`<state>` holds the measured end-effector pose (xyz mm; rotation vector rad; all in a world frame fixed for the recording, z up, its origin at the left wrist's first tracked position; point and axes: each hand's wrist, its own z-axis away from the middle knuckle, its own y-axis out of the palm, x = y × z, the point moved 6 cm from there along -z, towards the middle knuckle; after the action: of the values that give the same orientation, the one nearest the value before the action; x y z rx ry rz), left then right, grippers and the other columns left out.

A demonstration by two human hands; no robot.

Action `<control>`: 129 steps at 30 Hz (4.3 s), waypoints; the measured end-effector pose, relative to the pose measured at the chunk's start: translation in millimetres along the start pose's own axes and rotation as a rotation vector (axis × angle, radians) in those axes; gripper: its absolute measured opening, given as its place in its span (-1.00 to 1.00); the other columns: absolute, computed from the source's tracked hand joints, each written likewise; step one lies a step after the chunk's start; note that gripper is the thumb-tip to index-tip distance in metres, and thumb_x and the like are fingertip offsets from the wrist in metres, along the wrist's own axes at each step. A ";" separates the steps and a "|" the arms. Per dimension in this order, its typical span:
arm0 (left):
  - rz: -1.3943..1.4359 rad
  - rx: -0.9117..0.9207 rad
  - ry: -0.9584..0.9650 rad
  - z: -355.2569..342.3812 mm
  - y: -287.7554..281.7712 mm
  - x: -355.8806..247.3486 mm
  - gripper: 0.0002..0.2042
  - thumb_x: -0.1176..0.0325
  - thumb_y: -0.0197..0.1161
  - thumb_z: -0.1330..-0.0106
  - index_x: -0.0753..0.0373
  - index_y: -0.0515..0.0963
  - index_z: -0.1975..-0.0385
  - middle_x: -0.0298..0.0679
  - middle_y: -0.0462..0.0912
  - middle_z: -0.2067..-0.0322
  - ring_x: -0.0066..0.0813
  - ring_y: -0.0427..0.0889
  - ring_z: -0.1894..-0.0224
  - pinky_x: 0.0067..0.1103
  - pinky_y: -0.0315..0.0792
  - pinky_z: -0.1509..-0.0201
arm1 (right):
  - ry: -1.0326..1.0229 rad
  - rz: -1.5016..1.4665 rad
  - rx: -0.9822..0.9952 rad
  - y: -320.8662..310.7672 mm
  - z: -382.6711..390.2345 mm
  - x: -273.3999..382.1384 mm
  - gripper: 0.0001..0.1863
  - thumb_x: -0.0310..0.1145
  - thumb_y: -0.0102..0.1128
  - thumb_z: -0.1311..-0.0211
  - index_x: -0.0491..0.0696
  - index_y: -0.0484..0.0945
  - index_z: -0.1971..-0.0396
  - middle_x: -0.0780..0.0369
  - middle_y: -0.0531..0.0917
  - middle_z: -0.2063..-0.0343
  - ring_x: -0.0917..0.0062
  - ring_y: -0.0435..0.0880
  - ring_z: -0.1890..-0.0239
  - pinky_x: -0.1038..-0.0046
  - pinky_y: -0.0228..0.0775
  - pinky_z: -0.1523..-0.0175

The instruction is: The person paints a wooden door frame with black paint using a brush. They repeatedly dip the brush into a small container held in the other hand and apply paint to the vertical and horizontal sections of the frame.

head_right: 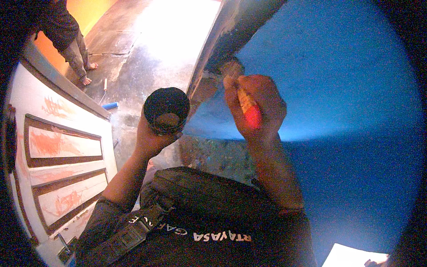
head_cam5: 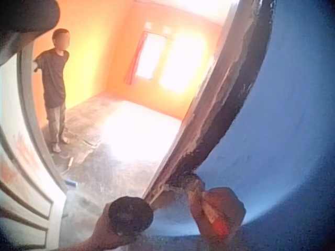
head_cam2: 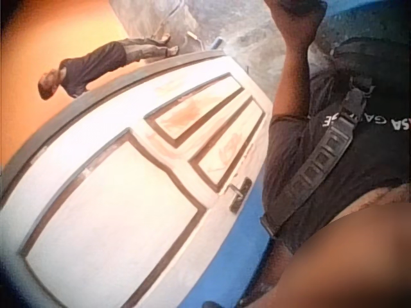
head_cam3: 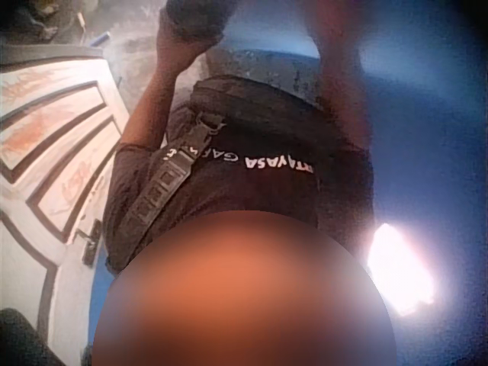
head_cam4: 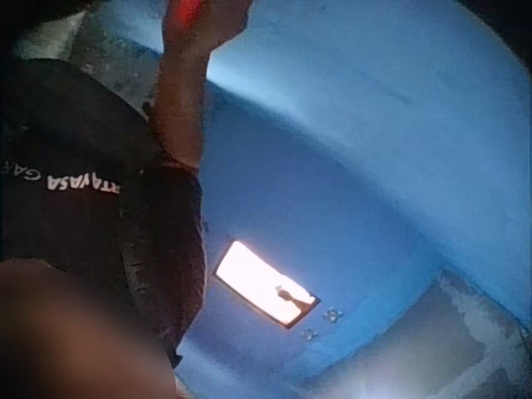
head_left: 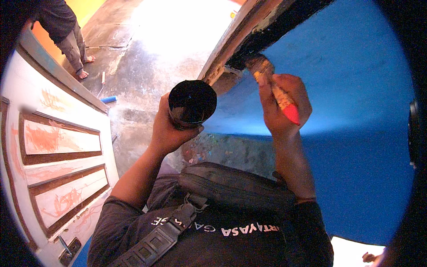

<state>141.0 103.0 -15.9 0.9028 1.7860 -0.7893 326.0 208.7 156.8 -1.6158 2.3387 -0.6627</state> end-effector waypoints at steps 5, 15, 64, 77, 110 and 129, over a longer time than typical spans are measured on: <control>-0.001 0.037 -0.049 -3.8 1.8 -4.1 -0.12 0.33 0.62 0.20 0.25 0.25 -0.20 -0.09 0.48 -0.08 -0.24 0.49 -0.16 -0.36 0.35 -0.25 | -0.141 0.046 -0.059 -12.6 -20.4 6.2 -0.74 -0.49 0.52 -0.04 -0.15 0.57 0.33 0.11 0.66 0.37 0.40 0.66 0.38 0.46 0.53 0.30; 0.012 0.072 -0.010 -3.5 -1.9 6.8 -0.10 0.30 0.62 0.21 0.27 0.25 -0.21 -0.08 0.49 -0.09 -0.22 0.49 -0.17 -0.36 0.37 -0.25 | 0.136 0.239 0.105 -45.9 15.9 24.3 -0.73 -0.49 0.44 -0.11 -0.14 0.48 0.27 0.10 0.62 0.35 0.37 0.63 0.37 0.37 0.52 0.25; 0.392 0.603 0.023 -184.7 -84.0 -27.2 -0.09 0.28 0.54 -0.06 0.27 0.10 -0.38 -0.11 0.25 -0.35 -0.12 0.32 -0.35 -0.27 0.36 -0.38 | 0.440 -0.298 -0.427 69.9 38.4 34.3 -0.83 -0.45 0.36 -0.08 -0.17 0.63 0.33 0.10 0.66 0.43 0.28 0.69 0.40 0.28 0.50 0.32; 0.415 0.582 0.019 -188.9 -92.8 -15.4 -0.06 0.36 0.58 0.02 0.29 0.11 -0.37 -0.11 0.29 -0.32 -0.19 0.35 -0.32 -0.27 0.33 -0.38 | 0.266 0.025 -0.743 84.7 51.5 35.4 -0.62 -0.61 0.48 0.02 -0.06 0.57 0.18 0.09 0.67 0.30 0.45 0.71 0.40 0.49 0.57 0.37; 0.432 0.621 0.010 -185.7 -97.9 -13.4 -0.17 0.41 0.51 -0.08 0.29 0.15 -0.34 -0.11 0.36 -0.26 -0.14 0.42 -0.27 -0.22 0.38 -0.36 | 0.429 0.006 -0.701 96.1 67.4 27.1 -0.59 -0.63 0.49 0.05 0.00 0.56 0.19 0.12 0.66 0.30 0.46 0.71 0.34 0.53 0.54 0.31; 0.452 0.657 0.025 -185.0 -93.1 -11.4 -0.22 0.44 0.45 -0.10 0.29 0.18 -0.33 -0.10 0.39 -0.24 -0.19 0.44 -0.26 -0.28 0.39 -0.34 | 0.423 0.007 -0.729 92.5 50.8 15.5 -0.60 -0.63 0.48 0.06 -0.01 0.56 0.20 0.12 0.64 0.32 0.46 0.69 0.37 0.53 0.52 0.35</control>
<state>-19.0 204.2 68.8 1.6759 1.2614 -1.0764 265.5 209.4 69.0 -1.8634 3.1464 -0.1399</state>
